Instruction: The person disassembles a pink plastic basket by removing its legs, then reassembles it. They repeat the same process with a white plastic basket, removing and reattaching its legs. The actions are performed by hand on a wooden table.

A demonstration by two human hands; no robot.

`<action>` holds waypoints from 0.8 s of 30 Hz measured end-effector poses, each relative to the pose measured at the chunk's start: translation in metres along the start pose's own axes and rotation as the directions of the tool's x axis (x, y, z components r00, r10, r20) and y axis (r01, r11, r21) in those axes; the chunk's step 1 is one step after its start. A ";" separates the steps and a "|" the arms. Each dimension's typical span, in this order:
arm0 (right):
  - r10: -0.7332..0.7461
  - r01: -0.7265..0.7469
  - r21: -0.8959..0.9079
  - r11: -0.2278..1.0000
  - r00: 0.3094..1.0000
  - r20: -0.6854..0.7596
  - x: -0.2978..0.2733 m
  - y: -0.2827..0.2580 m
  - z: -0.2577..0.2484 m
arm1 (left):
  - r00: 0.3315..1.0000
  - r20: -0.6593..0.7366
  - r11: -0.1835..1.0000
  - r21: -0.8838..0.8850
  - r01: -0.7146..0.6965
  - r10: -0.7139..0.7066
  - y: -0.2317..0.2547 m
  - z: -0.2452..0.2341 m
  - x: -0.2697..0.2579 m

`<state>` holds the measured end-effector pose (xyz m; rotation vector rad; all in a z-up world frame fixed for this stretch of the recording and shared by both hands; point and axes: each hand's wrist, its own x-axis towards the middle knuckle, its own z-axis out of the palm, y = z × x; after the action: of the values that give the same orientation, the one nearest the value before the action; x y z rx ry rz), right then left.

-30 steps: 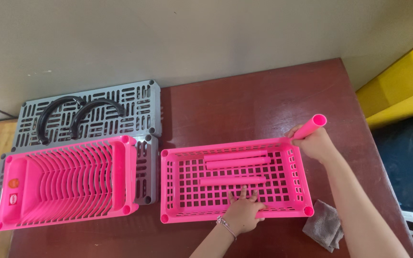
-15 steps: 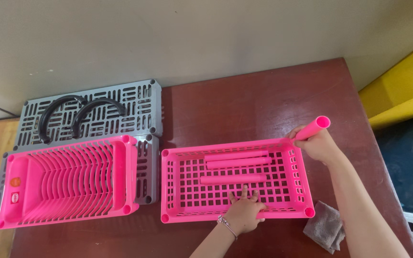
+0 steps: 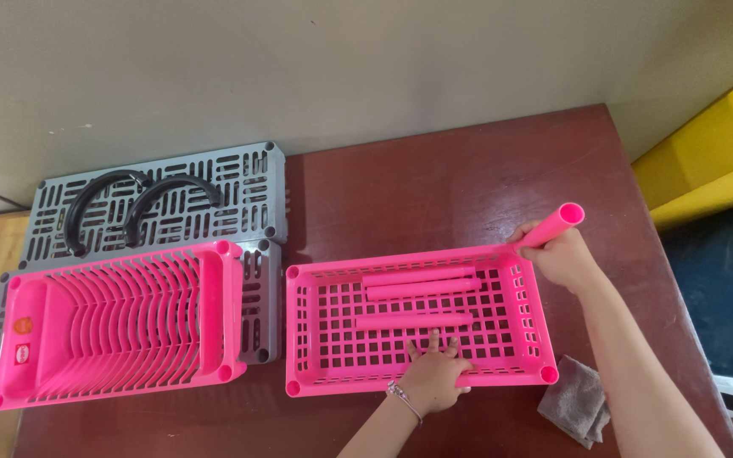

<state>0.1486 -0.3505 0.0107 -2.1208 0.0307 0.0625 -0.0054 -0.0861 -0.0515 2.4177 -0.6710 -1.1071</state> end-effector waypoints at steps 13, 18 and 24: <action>-0.031 0.029 0.032 0.999 0.998 0.055 -0.004 -0.010 -0.004 | 0.999 -0.020 1.000 0.005 -0.029 0.029 -0.005 0.002 0.001; 0.168 -0.222 -0.217 0.951 0.956 -0.239 -0.019 -0.018 0.032 | 1.000 -0.014 1.000 -0.004 -0.022 0.022 -0.005 0.001 0.002; 0.019 -0.024 -0.026 0.999 0.985 -0.172 -0.020 -0.007 0.020 | 1.000 0.002 1.000 -0.001 -0.012 0.012 -0.002 -0.003 0.000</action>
<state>0.1280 -0.3302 0.0077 -2.1490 0.1554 -0.1077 -0.0026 -0.0840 -0.0515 2.4089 -0.6846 -1.1052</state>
